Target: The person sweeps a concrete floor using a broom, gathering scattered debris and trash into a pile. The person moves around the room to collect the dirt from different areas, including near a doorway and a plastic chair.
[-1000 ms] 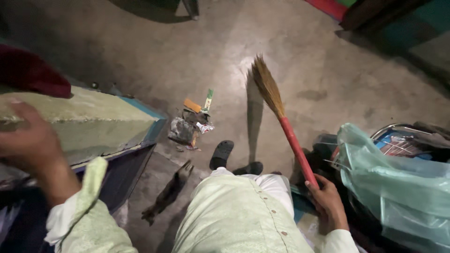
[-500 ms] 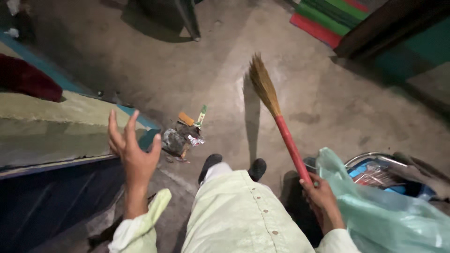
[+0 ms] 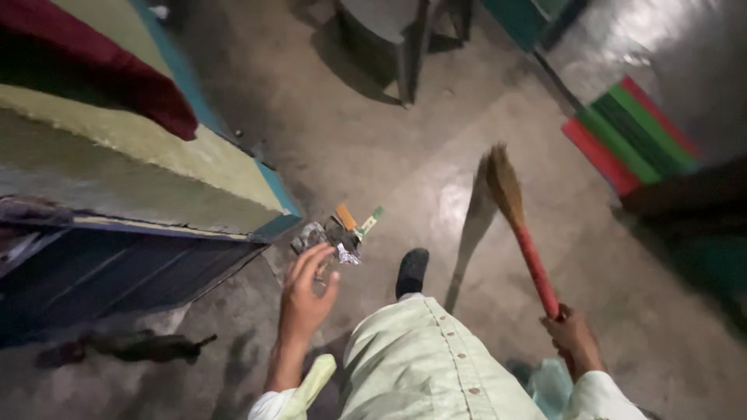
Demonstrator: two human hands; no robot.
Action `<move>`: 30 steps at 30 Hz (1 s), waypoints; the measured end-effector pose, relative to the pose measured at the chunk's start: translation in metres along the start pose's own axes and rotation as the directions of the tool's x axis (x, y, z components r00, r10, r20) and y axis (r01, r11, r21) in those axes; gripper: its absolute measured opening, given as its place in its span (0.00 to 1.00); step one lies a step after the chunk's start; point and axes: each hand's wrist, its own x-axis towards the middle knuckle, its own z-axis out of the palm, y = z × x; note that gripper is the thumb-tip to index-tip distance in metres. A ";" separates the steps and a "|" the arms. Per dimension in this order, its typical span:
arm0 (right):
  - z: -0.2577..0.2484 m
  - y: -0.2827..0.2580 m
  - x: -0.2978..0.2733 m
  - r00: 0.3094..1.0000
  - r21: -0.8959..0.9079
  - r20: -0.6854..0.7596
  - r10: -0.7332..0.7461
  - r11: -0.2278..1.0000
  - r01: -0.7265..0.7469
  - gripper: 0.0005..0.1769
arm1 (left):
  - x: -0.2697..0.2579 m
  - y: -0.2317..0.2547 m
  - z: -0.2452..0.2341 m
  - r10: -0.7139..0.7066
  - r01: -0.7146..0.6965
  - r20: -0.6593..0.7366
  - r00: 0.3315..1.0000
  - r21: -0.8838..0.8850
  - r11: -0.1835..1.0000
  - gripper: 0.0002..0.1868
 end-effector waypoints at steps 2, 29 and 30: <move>0.004 -0.026 0.028 0.998 -0.198 0.034 -0.050 0.979 0.056 0.28 | 0.020 0.004 0.008 -0.003 0.004 0.014 1.000 -0.031 1.000 0.23; -0.157 -0.336 0.323 0.722 -0.549 0.667 -0.183 0.535 0.642 0.29 | 0.130 0.191 0.213 -0.524 0.550 -0.296 0.799 0.007 0.835 0.17; -0.152 -0.344 0.316 0.683 -0.530 0.712 -0.165 0.513 0.675 0.30 | 0.124 0.195 0.216 -0.558 0.584 -0.284 0.779 0.006 0.812 0.17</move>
